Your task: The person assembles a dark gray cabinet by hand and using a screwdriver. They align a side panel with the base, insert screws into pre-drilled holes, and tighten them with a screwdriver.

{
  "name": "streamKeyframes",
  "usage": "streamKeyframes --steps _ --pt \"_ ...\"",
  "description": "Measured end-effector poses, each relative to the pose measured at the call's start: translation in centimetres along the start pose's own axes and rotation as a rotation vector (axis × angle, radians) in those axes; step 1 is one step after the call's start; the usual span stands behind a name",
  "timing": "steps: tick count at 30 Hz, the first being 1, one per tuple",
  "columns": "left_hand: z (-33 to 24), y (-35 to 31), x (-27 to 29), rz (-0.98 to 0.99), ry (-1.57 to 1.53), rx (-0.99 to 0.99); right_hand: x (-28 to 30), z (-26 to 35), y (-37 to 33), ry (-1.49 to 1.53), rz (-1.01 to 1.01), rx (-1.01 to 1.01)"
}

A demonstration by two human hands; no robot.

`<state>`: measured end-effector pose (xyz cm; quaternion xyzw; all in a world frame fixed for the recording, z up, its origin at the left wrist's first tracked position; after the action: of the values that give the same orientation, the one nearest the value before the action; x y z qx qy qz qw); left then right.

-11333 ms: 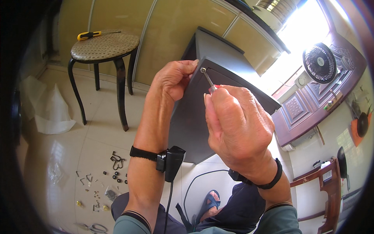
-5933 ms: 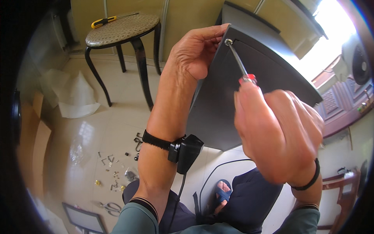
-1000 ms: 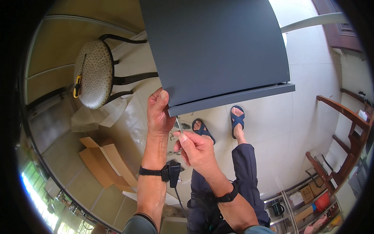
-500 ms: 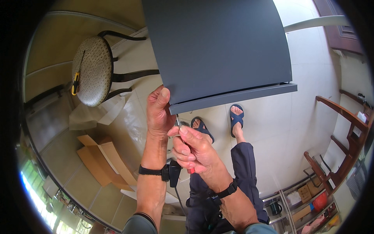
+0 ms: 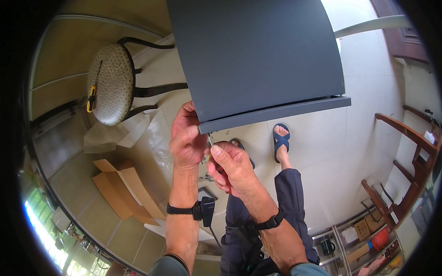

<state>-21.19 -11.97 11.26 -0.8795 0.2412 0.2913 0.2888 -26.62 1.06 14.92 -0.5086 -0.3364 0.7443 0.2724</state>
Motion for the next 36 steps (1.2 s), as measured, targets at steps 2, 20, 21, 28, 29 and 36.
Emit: streamKeyframes --steps 2,20,21,28,29,36 --pt "-0.2 -0.3 -0.3 0.06 0.002 0.007 -0.4 0.1 -0.2 0.035 -0.038 0.0" --pt "-0.7 -2.4 -0.3 -0.268 0.342 -0.168 0.2 -0.3 -0.1 -0.014 0.016 0.011" --pt "-0.7 -2.3 -0.2 -0.261 0.335 -0.163 0.4 -0.3 -0.3 -0.016 0.008 0.017" --pt "-0.3 -1.4 -0.1 -0.221 0.27 -0.136 0.6 -0.3 -2.5 -1.072 -0.259 0.859" --pt "-0.3 -1.4 -0.1 -0.222 0.264 -0.121 0.2 -0.7 -2.6 -1.068 -0.261 0.86" --pt "-0.6 -1.9 -0.7 -0.251 0.167 -0.046 -0.6 -1.7 -2.7 -0.883 -0.423 0.996"
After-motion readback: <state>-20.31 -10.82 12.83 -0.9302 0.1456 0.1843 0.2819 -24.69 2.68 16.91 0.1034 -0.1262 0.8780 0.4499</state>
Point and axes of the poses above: each hand's wrist, its own y-axis towards the middle knuckle, its own x-axis out of the back of the hand, z = x × y, the point moved 3 cm from there along y, towards the middle knuckle, and after that the axes turned 8 degrees about -z, right-handed, at the moved point
